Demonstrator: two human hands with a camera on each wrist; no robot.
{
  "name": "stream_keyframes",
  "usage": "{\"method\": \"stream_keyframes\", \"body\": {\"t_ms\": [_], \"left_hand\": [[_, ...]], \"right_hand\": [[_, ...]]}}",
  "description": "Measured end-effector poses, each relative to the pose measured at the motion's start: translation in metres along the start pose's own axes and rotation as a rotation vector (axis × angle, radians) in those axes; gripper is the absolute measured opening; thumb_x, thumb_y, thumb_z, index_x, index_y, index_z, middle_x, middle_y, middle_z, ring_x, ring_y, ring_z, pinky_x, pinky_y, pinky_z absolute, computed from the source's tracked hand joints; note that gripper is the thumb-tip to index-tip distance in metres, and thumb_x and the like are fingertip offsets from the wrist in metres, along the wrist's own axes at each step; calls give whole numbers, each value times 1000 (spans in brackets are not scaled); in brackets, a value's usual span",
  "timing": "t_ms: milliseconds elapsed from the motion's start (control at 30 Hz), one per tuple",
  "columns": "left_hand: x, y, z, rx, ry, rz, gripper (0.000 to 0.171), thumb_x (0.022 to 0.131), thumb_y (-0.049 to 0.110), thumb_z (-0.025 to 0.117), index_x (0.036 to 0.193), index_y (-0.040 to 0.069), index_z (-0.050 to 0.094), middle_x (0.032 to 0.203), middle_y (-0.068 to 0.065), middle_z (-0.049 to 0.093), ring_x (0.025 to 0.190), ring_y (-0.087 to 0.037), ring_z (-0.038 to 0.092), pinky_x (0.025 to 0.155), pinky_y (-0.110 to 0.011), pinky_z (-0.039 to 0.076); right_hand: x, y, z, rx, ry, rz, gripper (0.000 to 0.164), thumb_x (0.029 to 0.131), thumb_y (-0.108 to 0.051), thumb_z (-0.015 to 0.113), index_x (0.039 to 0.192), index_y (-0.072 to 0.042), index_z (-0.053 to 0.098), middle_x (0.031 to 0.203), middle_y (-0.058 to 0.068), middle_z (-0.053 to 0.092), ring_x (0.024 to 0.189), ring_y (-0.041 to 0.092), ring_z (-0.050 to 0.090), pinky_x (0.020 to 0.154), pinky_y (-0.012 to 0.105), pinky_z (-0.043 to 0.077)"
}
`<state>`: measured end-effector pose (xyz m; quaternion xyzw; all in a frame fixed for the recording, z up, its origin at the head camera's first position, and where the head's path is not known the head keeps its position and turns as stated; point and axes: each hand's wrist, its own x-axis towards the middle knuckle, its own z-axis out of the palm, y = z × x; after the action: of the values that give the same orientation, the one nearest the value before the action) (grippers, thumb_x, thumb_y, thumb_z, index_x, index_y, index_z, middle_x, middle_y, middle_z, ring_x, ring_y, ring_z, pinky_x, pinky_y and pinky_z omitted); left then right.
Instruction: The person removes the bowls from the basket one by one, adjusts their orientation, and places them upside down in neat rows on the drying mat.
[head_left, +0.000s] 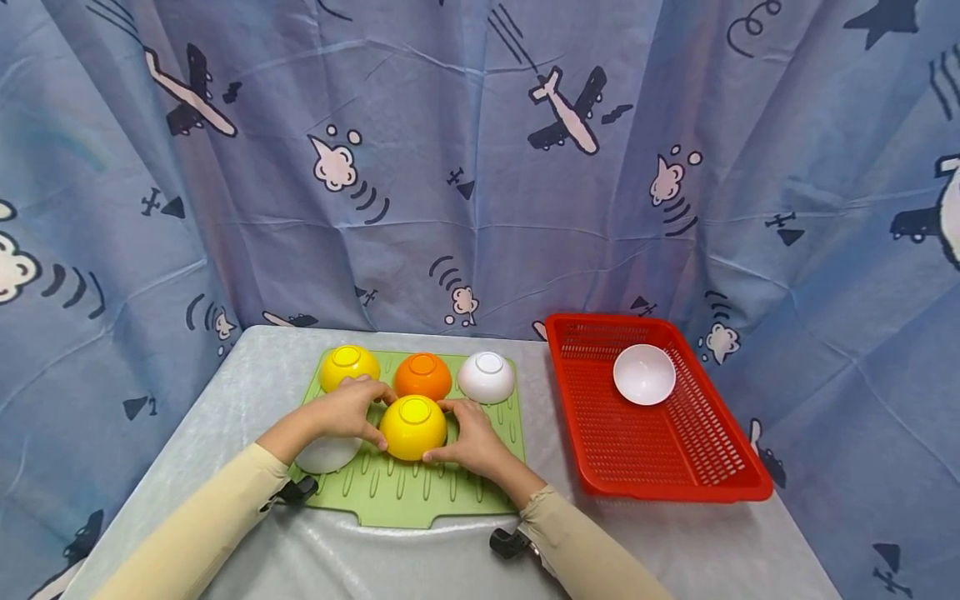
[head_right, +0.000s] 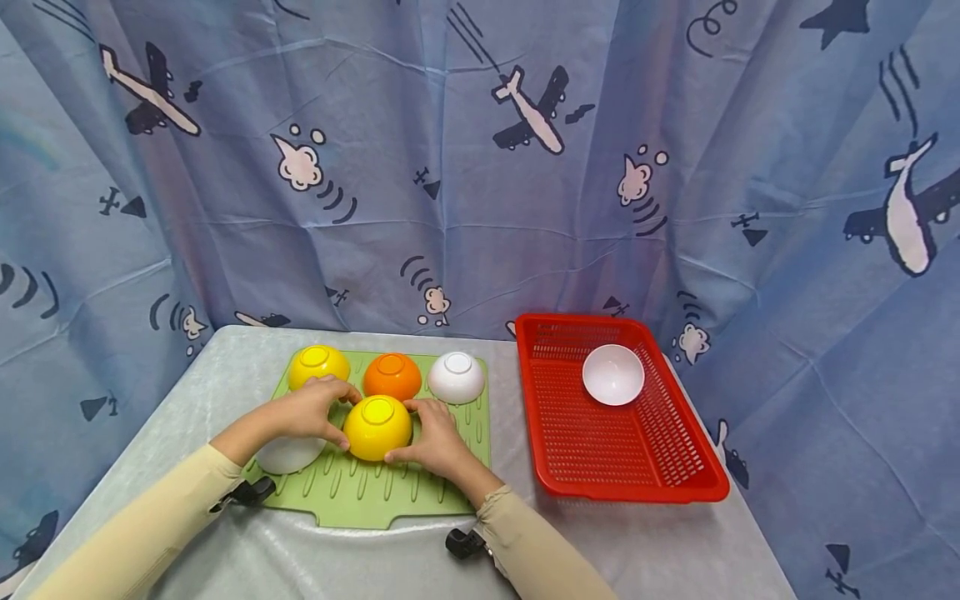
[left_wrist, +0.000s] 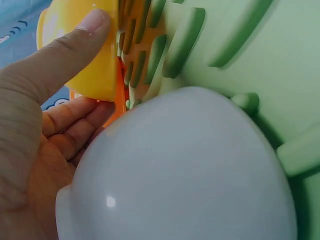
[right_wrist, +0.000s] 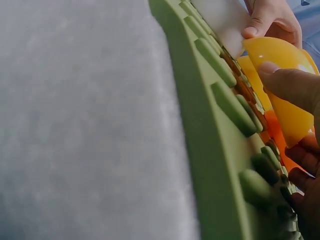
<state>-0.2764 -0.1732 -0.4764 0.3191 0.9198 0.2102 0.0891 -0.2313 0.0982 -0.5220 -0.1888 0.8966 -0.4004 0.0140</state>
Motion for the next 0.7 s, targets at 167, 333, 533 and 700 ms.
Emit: {"method": "stream_keyframes", "body": {"t_ms": [167,333,533,700], "left_hand": [[0,1,3,40,-18,-4,68,64,52,93,118,17,70,113,6,70,108,-17,55,97,-46,36],[1,2,6,87,-10,21,66,63,52,94,113,15,72,108,6,71,101,-14,55,89,-39,34],[1,2,8,126,-8,24,66,62,52,94,112,14,73,107,6,71,99,-14,55,86,-37,34],[0,3,7,146,-16,28,67,63,52,94,113,14,73,109,5,72,99,-14,54,85,-37,33]], "right_hand": [[0,4,3,-50,-30,7,92,65,-39,98,140,-6,56,138,9,59,134,29,45,116,51,32],[0,8,4,-102,-42,-15,90,64,-40,98,139,-9,58,135,8,60,133,28,45,116,50,30],[0,6,3,-122,-51,-35,88,65,-40,97,138,-9,59,134,7,61,134,28,45,116,51,28],[-1,4,2,-138,-66,-37,87,67,-40,96,139,-9,58,135,8,60,135,29,44,117,52,26]]}}
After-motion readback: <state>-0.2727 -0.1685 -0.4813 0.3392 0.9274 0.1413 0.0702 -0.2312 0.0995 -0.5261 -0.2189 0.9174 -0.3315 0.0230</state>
